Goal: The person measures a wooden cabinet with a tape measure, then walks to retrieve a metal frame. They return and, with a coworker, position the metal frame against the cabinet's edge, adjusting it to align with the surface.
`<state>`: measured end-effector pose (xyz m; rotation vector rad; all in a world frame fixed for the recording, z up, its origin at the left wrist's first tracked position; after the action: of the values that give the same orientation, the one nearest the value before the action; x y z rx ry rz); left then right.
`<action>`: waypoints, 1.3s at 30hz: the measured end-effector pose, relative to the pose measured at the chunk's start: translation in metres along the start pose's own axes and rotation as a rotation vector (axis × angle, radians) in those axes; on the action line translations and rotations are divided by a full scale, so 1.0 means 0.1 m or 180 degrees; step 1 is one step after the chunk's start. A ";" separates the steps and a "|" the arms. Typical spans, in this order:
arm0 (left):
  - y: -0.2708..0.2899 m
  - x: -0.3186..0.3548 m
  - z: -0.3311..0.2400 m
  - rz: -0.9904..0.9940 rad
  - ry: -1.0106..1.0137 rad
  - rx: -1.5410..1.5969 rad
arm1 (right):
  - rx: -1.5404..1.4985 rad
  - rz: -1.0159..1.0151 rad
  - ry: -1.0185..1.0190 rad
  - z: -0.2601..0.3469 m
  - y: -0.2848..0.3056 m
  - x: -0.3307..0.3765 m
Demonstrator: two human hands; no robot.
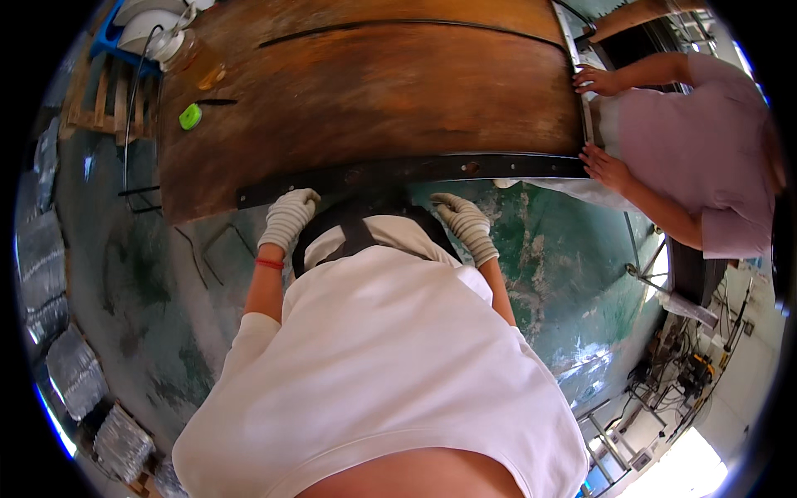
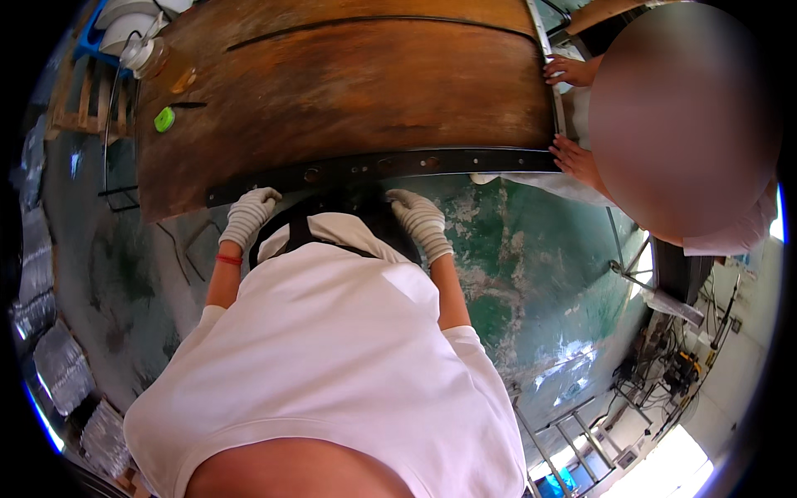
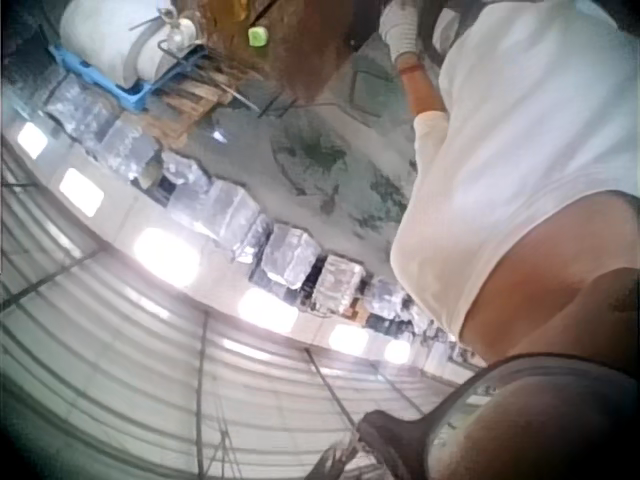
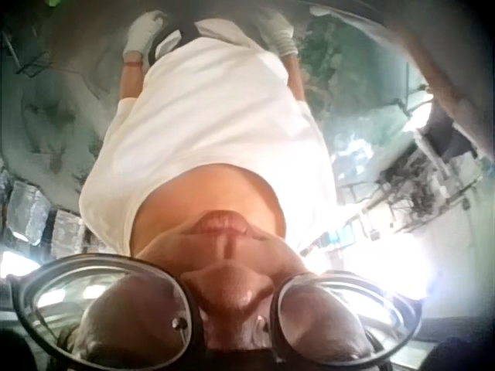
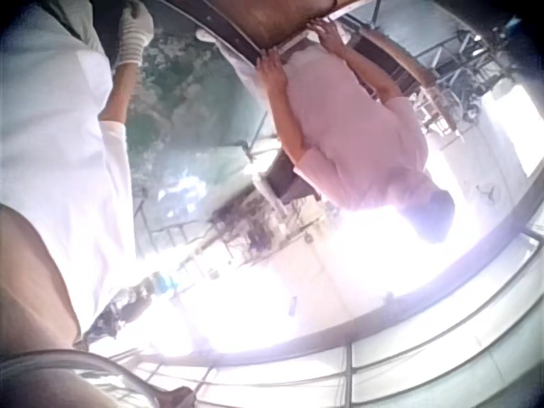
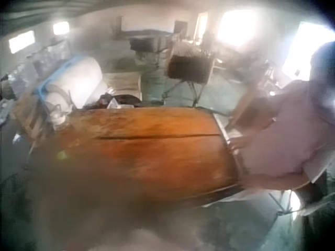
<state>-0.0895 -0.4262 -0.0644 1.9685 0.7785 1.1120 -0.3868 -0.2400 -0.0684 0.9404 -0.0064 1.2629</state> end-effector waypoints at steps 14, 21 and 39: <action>0.12 -0.06 -0.10 -0.0073 0.0024 0.0106 | 0.0041 -0.0168 -0.0063 0.10 0.09 0.09; 0.11 -0.07 -0.24 0.0029 -0.0022 -0.0146 | -0.0025 -0.0202 -0.0036 0.05 0.10 0.11; 0.01 0.19 -0.81 0.0172 -0.0164 -0.0424 | -0.0248 0.0233 0.0290 0.01 0.24 0.17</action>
<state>-0.1520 -0.3876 -0.0261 1.9081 0.6114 1.1112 -0.3997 -0.2274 -0.0456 0.8214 -0.0186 1.3629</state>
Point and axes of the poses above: each hand's wrist, its own x-axis away from the middle knuckle, its own y-axis out of the back of the hand, z = x × y, the point moved 3 cm from there along -x, towards the middle knuckle, and after that the axes turned 7 degrees about -z, right-handed, at the moved point
